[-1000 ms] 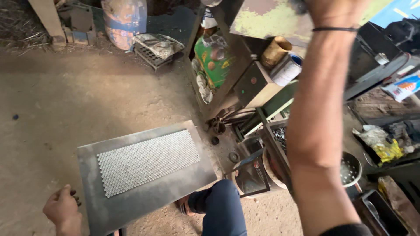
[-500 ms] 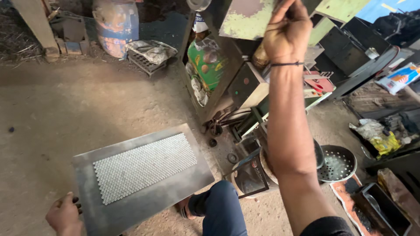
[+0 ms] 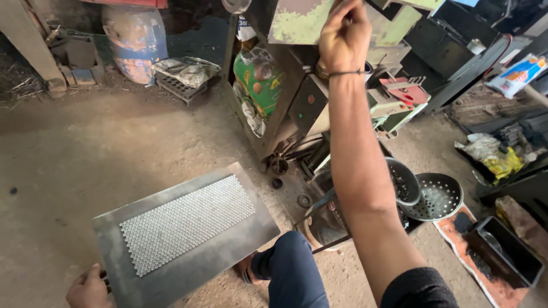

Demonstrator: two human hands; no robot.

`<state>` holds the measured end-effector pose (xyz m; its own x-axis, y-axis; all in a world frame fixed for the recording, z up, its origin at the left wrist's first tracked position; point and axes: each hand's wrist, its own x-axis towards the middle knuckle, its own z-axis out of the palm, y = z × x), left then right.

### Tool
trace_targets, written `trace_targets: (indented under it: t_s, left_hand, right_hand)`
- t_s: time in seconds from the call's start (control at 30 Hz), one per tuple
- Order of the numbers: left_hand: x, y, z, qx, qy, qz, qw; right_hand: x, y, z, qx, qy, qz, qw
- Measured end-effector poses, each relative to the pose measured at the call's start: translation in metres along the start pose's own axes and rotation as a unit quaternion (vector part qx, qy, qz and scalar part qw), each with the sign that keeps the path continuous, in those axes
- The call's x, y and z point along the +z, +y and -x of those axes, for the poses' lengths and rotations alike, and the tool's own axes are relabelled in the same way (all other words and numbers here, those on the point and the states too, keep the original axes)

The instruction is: The person sits on a chair and places small round metal discs one by one onto a metal tray, building a tight hexagonal grid pattern row by row. They take more discs from a nearby bowl, press the rows level, then lift the tray and adjust the edges of the filled pattern.

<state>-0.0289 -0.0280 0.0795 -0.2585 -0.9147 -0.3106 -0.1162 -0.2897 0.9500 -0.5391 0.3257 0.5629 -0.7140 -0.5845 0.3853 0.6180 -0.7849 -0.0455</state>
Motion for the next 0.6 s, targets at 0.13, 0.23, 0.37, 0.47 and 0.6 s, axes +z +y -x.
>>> trace_targets:
  t_s: [0.13, 0.23, 0.37, 0.47, 0.6]
  left_hand:
    - [0.002, -0.003, 0.003, 0.027, -0.019, 0.053, 0.998]
    - [-0.001, -0.004, 0.004, 0.095, -0.020, -0.053, 0.994]
    - [-0.005, 0.000, 0.005, 0.045, 0.013, -0.086, 0.995]
    - [-0.009, 0.003, 0.012, 0.048, 0.076, -0.095, 0.991]
    - [-0.011, 0.008, 0.020, 0.056, 0.118, 0.016, 0.991]
  right_hand:
    - [-0.009, 0.037, 0.034, -0.079, 0.118, 0.122, 0.982]
    - [-0.019, 0.065, 0.077, -0.056, 0.091, 0.254, 0.961]
    - [-0.032, 0.088, 0.144, -0.005, 0.059, 0.447, 0.893]
    - [-0.045, 0.086, 0.160, 0.009, 0.091, 0.543, 0.834]
    - [-0.068, 0.057, 0.154, 0.065, 0.102, 0.561, 0.819]
